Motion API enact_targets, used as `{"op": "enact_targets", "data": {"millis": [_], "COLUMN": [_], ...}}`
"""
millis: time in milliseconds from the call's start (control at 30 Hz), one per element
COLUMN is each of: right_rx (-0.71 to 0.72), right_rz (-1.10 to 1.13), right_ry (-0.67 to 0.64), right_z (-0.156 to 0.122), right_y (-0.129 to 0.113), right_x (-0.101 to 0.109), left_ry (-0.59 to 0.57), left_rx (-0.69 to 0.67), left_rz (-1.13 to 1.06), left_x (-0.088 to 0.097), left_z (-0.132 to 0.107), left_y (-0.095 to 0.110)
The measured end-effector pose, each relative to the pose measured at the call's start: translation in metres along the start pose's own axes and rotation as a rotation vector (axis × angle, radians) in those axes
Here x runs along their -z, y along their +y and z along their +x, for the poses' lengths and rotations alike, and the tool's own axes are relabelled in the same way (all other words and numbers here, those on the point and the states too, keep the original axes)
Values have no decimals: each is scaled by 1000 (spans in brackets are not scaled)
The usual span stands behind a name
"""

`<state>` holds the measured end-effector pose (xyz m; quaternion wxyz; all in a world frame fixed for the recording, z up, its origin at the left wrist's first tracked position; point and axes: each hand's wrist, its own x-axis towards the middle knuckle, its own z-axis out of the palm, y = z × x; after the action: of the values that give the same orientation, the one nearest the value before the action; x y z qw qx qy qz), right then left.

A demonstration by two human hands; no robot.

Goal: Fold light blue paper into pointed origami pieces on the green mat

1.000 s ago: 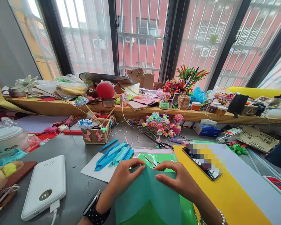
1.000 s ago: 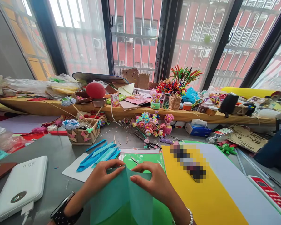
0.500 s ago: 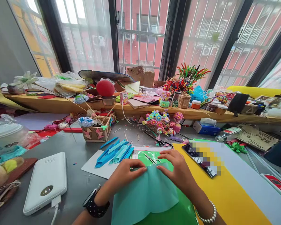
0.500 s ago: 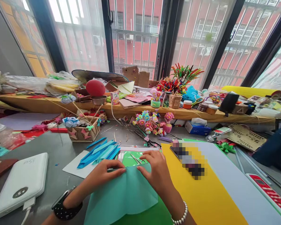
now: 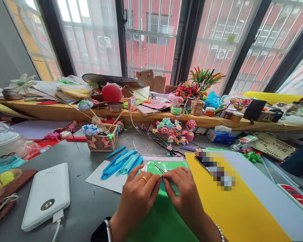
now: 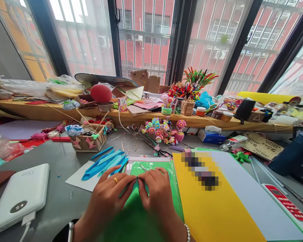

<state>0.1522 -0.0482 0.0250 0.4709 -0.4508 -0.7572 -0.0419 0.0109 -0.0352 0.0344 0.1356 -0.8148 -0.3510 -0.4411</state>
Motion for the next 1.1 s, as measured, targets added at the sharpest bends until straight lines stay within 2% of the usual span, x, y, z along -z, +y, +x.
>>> {"op": "enact_targets", "data": {"millis": [100, 300, 967, 1100], "right_rx": [40, 39, 44, 9], "right_rz": [-21, -12, -13, 7], "right_ry": [66, 73, 71, 48], "right_z": [2, 2, 2, 1], "right_y": [-5, -6, -8, -8], "right_x": [3, 3, 3, 3], "left_ry": [75, 104, 96, 86], "left_rx": [-47, -98, -152, -142], "left_rz": [80, 109, 113, 113], "left_x": [2, 0, -1, 1], "left_z": [-1, -4, -7, -6], "left_y": [5, 4, 3, 4]}}
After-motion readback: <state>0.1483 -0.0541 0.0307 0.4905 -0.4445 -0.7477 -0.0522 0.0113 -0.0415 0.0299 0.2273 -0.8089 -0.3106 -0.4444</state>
